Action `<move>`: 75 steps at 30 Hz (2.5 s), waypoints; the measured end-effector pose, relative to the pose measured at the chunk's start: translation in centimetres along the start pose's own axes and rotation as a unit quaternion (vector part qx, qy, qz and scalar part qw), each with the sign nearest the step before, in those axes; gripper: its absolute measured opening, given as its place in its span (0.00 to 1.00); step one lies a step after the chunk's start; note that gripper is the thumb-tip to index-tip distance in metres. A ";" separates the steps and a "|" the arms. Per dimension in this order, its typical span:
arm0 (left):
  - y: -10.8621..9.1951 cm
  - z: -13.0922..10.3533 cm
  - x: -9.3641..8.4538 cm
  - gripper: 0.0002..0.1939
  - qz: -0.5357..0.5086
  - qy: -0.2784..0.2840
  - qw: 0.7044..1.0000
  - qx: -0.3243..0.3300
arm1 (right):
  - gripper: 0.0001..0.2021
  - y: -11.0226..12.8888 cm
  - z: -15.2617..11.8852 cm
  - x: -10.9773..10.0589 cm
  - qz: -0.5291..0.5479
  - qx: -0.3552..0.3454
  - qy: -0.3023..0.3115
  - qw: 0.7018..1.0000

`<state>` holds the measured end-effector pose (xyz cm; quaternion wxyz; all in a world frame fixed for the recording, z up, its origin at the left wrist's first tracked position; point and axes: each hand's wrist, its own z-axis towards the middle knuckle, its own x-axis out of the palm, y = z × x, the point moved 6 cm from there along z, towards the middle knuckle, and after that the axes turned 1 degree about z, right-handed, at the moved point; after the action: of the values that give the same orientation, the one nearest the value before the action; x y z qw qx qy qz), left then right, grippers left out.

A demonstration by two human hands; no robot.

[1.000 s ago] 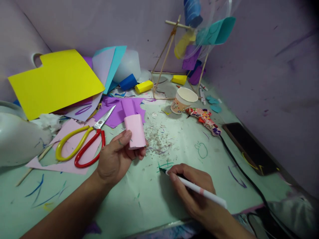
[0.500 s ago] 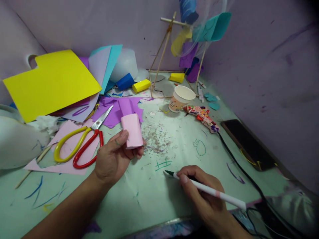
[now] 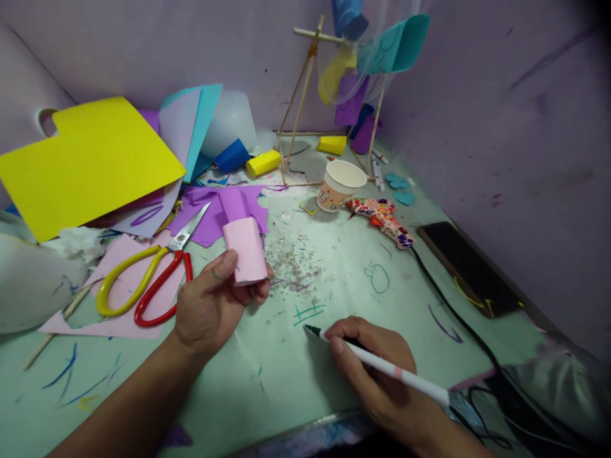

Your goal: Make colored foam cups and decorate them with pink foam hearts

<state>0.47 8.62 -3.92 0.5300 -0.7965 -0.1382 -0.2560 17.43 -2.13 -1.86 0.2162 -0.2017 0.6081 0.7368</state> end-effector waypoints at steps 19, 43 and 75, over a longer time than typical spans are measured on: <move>0.1 0.1 -0.1 0.09 -0.002 -0.006 1.000 0.002 | 0.06 0.1 -0.2 0.5 -0.012 -0.026 0.024 0.999; 0.0 0.0 0.2 0.11 0.002 -0.004 1.000 -0.005 | 0.07 -0.4 -0.3 -0.2 -0.041 0.008 0.005 0.999; -0.1 -0.1 0.3 0.12 -0.001 -0.001 1.000 0.001 | 0.06 -0.7 -0.9 -0.1 -0.065 0.013 -0.035 0.997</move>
<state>0.65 8.57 -3.63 0.5301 -0.7963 -0.1399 -0.2557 17.96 -2.87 -2.51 0.2876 -0.2122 0.5956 0.7194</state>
